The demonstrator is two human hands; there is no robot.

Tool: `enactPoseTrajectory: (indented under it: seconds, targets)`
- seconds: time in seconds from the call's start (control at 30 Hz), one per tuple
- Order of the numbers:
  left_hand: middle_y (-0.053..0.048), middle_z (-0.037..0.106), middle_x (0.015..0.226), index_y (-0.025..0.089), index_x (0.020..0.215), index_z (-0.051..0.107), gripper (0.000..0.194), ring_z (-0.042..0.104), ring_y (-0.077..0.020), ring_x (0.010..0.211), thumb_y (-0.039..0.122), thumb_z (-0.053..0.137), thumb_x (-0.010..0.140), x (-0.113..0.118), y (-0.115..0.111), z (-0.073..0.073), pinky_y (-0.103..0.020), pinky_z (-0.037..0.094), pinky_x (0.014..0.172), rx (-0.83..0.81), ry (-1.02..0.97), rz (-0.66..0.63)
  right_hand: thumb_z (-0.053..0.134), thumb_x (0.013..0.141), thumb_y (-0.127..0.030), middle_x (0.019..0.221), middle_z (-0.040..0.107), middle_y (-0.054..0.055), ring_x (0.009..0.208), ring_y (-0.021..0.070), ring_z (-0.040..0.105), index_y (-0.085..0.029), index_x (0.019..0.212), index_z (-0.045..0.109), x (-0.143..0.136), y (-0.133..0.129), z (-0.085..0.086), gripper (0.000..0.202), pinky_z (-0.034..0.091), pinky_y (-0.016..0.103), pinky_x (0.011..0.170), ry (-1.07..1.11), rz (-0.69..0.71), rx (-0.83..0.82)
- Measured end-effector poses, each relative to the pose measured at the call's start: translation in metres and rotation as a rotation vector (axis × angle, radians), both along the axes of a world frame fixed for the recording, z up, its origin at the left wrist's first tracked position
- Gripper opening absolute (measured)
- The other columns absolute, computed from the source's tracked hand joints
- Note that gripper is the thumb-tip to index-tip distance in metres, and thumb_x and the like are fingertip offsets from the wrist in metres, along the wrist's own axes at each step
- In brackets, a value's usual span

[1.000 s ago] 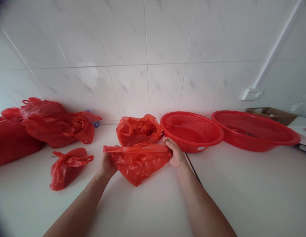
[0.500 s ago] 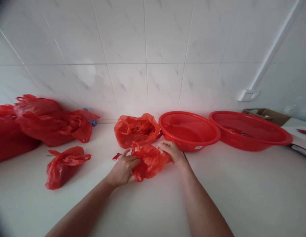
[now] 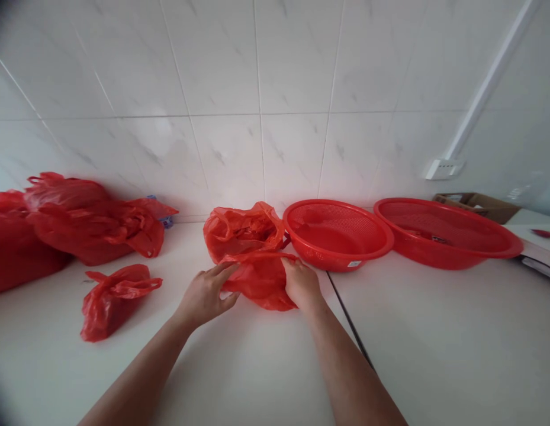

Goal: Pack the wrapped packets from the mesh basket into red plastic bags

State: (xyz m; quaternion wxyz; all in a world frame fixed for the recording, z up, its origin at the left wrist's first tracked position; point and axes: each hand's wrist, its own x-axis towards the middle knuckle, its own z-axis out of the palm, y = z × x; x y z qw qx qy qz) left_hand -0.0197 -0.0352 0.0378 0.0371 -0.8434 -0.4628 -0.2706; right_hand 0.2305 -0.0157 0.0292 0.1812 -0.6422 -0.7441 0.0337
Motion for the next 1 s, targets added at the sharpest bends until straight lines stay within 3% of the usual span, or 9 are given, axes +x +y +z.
enactPoseTrajectory:
  seconds: [0.13,0.27,0.37,0.5,0.63,0.77,0.83,0.9,1.0]
  targets:
    - [-0.008,0.063,0.109,0.023,0.112,0.057,0.033,0.062,-0.0207,0.09,0.033,0.051,0.081,-0.003,0.0,-0.003,-0.031,0.048,0.078,-0.024,-0.295,-0.105,0.036,0.079,-0.005,0.108,0.058,0.011,0.091,0.023,0.056,-0.023,0.116,0.058,-0.023,-0.008,0.002,0.046,0.037,0.034,0.074,-0.05,-0.015,0.091]
    - [-0.006,0.062,0.091,0.02,0.097,0.058,0.022,0.059,-0.0174,0.078,0.028,0.041,0.087,-0.018,0.017,-0.016,-0.03,0.048,0.07,0.082,-0.587,0.251,0.034,0.092,-0.031,0.106,0.059,0.011,0.098,0.0245,0.053,-0.022,0.108,0.062,-0.048,-0.013,-0.004,0.034,0.036,0.036,0.084,0.021,0.12,0.082]
    - [-0.008,0.062,0.103,0.021,0.101,0.061,0.025,0.058,-0.0239,0.094,0.027,0.053,0.078,-0.034,0.031,-0.027,-0.037,0.046,0.081,-0.017,-0.395,0.347,0.045,0.086,-0.05,0.127,0.049,0.014,0.117,0.0311,0.043,-0.022,0.123,0.054,-0.056,-0.012,-0.015,0.048,0.031,0.043,0.094,0.011,0.191,-0.035]
    - [-0.007,0.063,0.104,0.025,0.1,0.065,0.036,0.059,-0.0258,0.093,0.028,0.066,0.064,-0.042,0.036,-0.037,-0.036,0.045,0.08,-0.223,-0.203,0.241,0.057,0.072,-0.061,0.143,0.033,0.017,0.131,0.0379,0.025,-0.019,0.136,0.041,-0.054,-0.008,-0.024,0.078,0.018,0.049,0.103,-0.022,0.23,-0.18]
    - [-0.004,0.06,0.09,0.022,0.088,0.066,0.025,0.058,-0.0145,0.066,0.016,0.059,0.065,-0.042,0.037,-0.032,-0.027,0.045,0.064,-0.22,-0.452,0.334,0.061,0.067,-0.061,0.144,0.032,0.017,0.133,0.0375,0.022,-0.019,0.14,0.035,-0.051,-0.006,-0.025,0.088,0.013,0.049,0.105,-0.011,0.217,-0.23]
    - [-0.004,0.058,0.088,0.02,0.093,0.059,0.023,0.058,-0.0169,0.074,0.026,0.059,0.071,-0.04,0.036,-0.015,-0.03,0.046,0.068,-0.072,-0.697,0.454,0.061,0.068,-0.058,0.145,0.031,0.018,0.133,0.037,0.022,-0.017,0.139,0.037,-0.052,-0.004,-0.027,0.085,0.011,0.049,0.106,-0.012,0.241,-0.244]
    - [-0.003,0.06,0.086,0.021,0.094,0.055,0.028,0.058,-0.0156,0.073,0.035,0.063,0.071,-0.033,0.03,-0.004,-0.029,0.047,0.066,-0.108,-1.002,0.294,0.062,0.066,-0.058,0.145,0.029,0.017,0.134,0.0366,0.02,-0.017,0.142,0.032,-0.053,-0.004,-0.029,0.091,0.01,0.049,0.106,0.004,0.246,-0.241]
    - [-0.003,0.063,0.089,0.022,0.093,0.055,0.033,0.058,-0.0128,0.067,0.04,0.066,0.069,-0.021,0.018,0.007,-0.026,0.047,0.061,-0.306,-1.263,-0.057,0.064,0.064,-0.057,0.146,0.029,0.015,0.134,0.036,0.02,-0.021,0.144,0.026,-0.054,-0.004,-0.03,0.095,0.01,0.049,0.106,0.021,0.257,-0.214]
    - [-0.005,0.066,0.094,0.022,0.091,0.06,0.036,0.059,-0.0121,0.061,0.037,0.074,0.062,0.001,-0.005,0.016,-0.026,0.048,0.057,-0.883,-1.073,-0.56,0.061,0.07,-0.055,0.145,0.031,0.013,0.132,0.0368,0.023,-0.025,0.139,0.036,-0.054,-0.004,-0.033,0.079,0.013,0.051,0.104,-0.003,0.275,-0.191]
